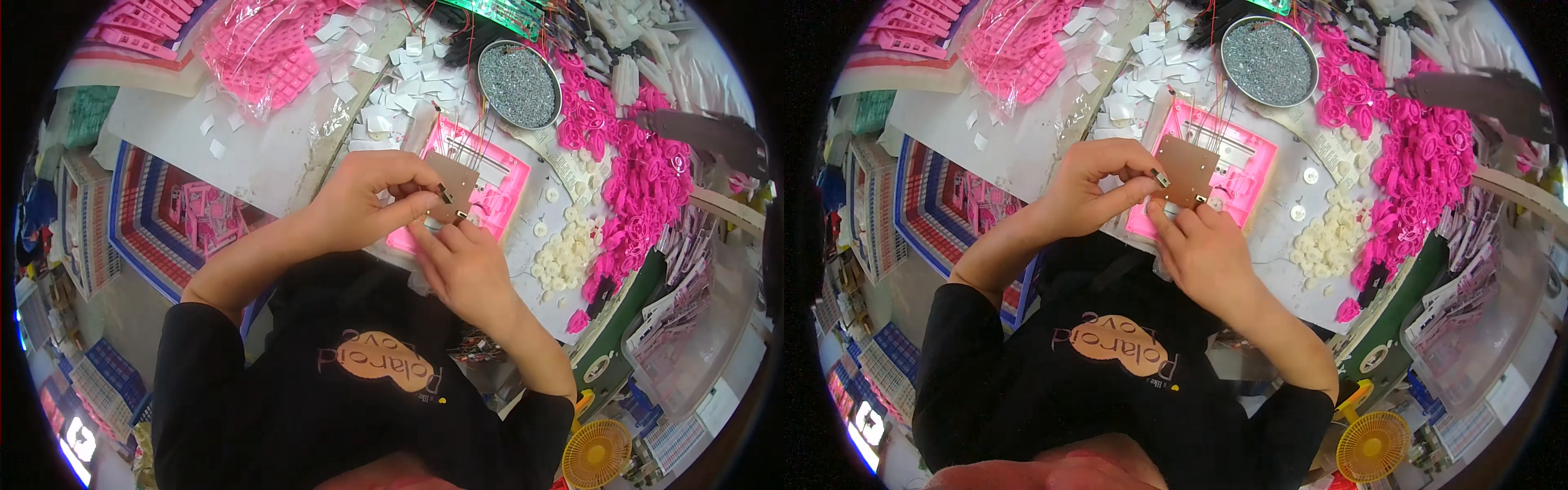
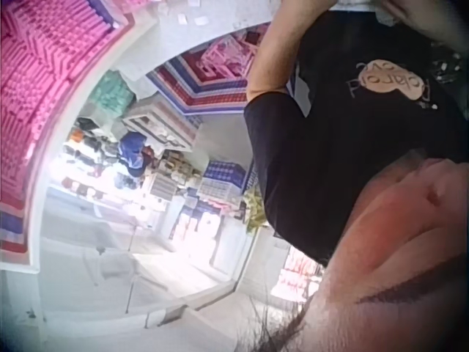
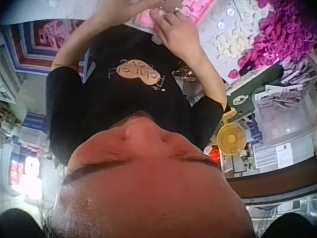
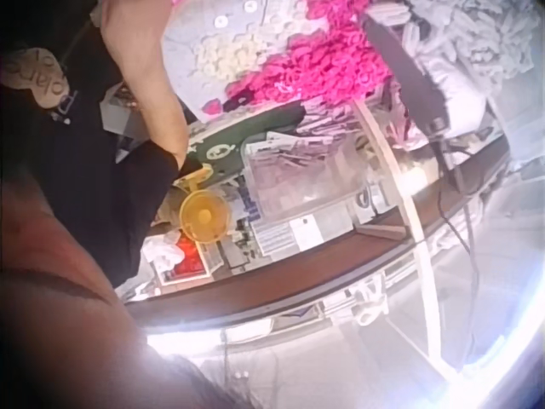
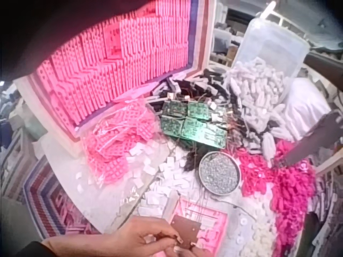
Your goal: Assembling a pink toy electronic device by installing internal gears, a circuit board, and securing a metal backing plate.
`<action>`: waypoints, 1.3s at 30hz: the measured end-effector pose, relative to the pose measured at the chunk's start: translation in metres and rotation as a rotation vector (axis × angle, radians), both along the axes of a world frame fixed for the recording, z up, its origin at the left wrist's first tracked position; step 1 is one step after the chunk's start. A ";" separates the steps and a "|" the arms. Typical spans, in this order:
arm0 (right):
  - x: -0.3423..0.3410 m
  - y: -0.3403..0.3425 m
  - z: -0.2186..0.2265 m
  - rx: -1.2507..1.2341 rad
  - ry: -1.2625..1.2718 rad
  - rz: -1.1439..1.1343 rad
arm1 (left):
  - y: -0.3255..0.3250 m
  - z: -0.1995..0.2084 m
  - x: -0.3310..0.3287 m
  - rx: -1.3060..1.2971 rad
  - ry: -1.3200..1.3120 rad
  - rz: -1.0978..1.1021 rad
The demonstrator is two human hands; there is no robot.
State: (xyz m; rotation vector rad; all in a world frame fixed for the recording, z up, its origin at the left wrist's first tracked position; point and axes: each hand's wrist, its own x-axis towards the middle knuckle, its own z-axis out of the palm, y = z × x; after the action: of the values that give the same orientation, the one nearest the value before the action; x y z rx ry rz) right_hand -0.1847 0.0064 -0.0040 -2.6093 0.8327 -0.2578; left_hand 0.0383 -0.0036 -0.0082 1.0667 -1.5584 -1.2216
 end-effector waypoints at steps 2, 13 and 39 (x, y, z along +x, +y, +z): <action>-0.004 -0.004 -0.007 0.058 -0.080 -0.017 | 0.000 0.001 -0.002 -0.001 0.011 -0.013; -0.022 -0.004 0.028 0.242 -0.464 -0.326 | 0.003 0.005 -0.018 -0.416 -0.243 -0.125; -0.064 0.018 0.008 0.006 -0.205 -0.143 | 0.039 -0.033 -0.038 -0.450 -0.529 -0.308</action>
State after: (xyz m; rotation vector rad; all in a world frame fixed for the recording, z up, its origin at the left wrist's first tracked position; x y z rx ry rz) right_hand -0.2491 0.0240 0.0035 -2.4685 0.9448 -0.5513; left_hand 0.0001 0.0357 -0.0407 0.9078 -2.3398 -0.7372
